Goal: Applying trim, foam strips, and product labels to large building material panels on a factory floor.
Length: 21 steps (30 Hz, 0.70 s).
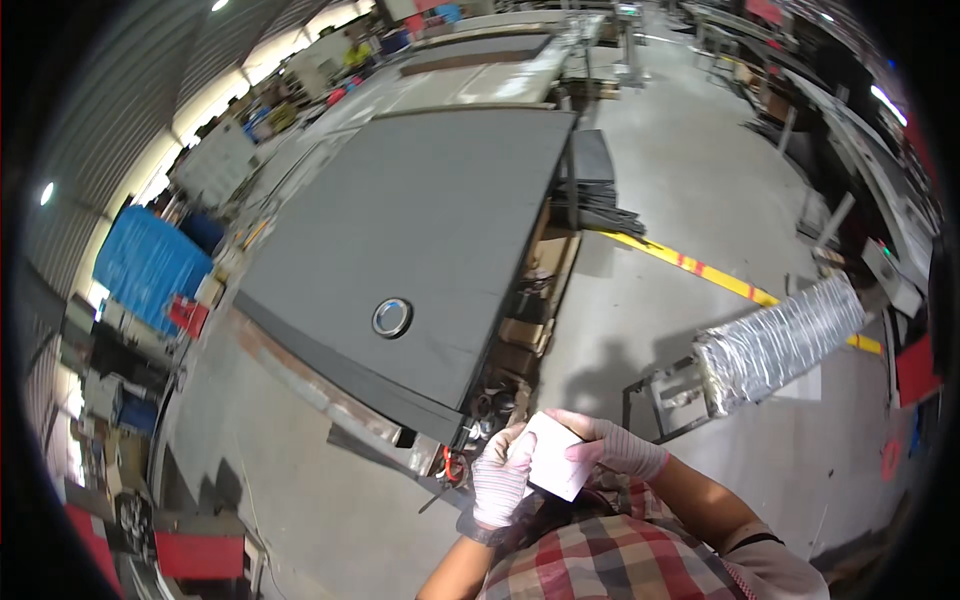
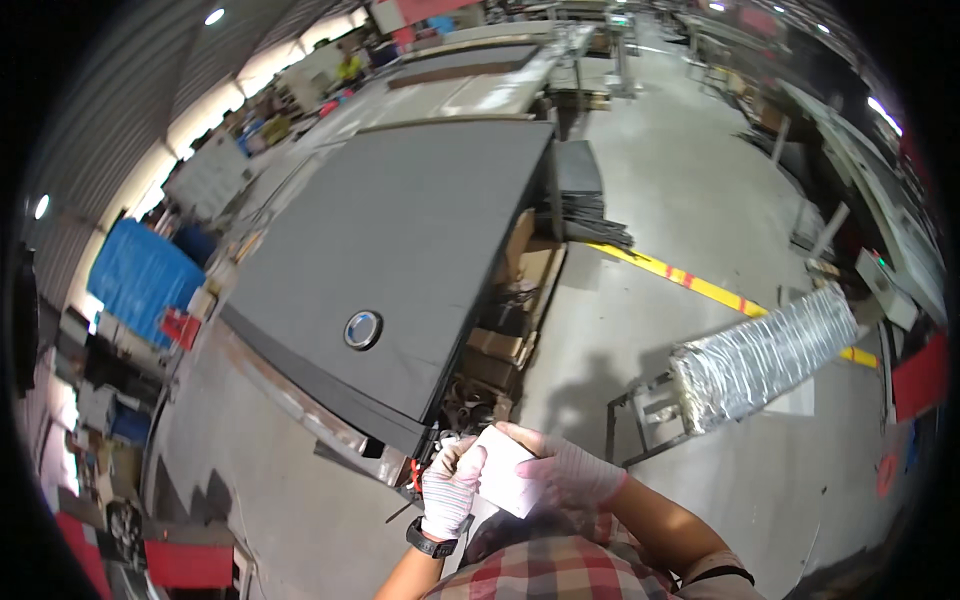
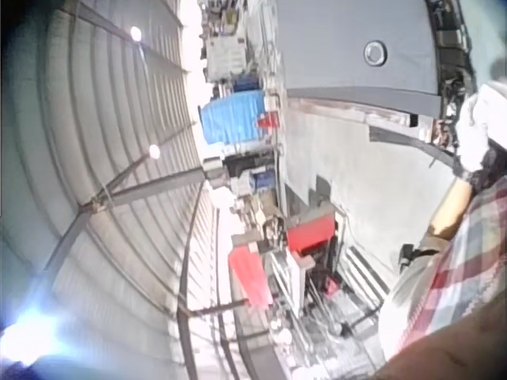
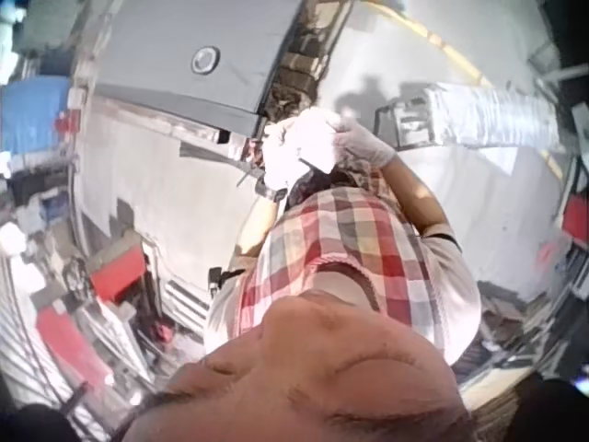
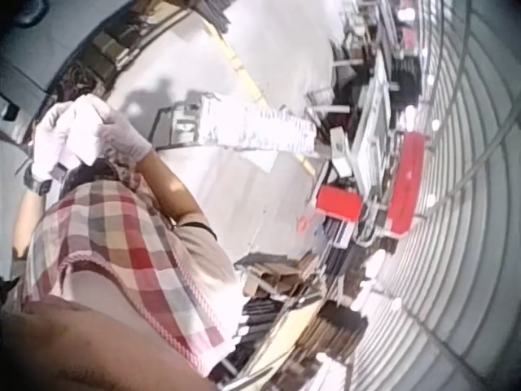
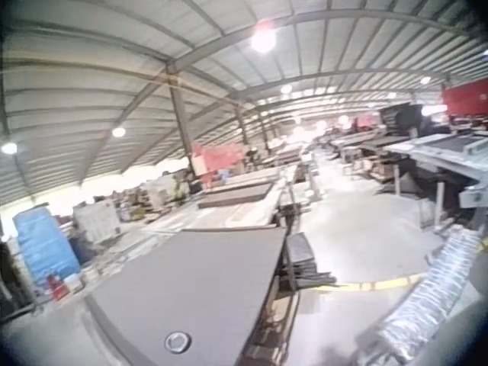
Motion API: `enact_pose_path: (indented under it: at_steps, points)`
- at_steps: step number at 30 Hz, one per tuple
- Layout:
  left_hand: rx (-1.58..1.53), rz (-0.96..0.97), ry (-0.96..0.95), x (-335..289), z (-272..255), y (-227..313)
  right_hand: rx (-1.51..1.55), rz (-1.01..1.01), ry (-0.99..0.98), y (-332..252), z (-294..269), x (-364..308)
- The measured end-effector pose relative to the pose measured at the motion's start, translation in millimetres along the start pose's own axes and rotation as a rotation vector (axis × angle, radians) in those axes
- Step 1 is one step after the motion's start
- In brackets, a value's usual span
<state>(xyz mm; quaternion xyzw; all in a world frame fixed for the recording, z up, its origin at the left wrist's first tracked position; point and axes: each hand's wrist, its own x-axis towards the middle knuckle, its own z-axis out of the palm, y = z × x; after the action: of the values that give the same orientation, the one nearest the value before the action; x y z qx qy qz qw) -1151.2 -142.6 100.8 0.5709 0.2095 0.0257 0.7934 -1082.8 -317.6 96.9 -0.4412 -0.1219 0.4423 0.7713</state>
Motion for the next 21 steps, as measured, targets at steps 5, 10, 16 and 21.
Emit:
enact_pose_path:
  at_steps: [5,10,16,21]
  points:
    - [0.517,0.15,0.132,23.1,-20.2,-10.4,-0.217,0.065,-0.02,2.1,-20.9,58.0]
    - [0.248,0.308,0.395,51.6,-0.3,19.9,0.076,0.16,-0.163,-27.3,-19.6,101.0]
    - [0.515,0.498,0.542,86.6,5.9,18.4,0.059,0.186,-0.159,-43.3,-46.5,140.0]
    - [-0.001,0.149,0.443,113.7,-19.7,48.5,0.008,0.314,-0.223,-45.4,-71.2,166.1]
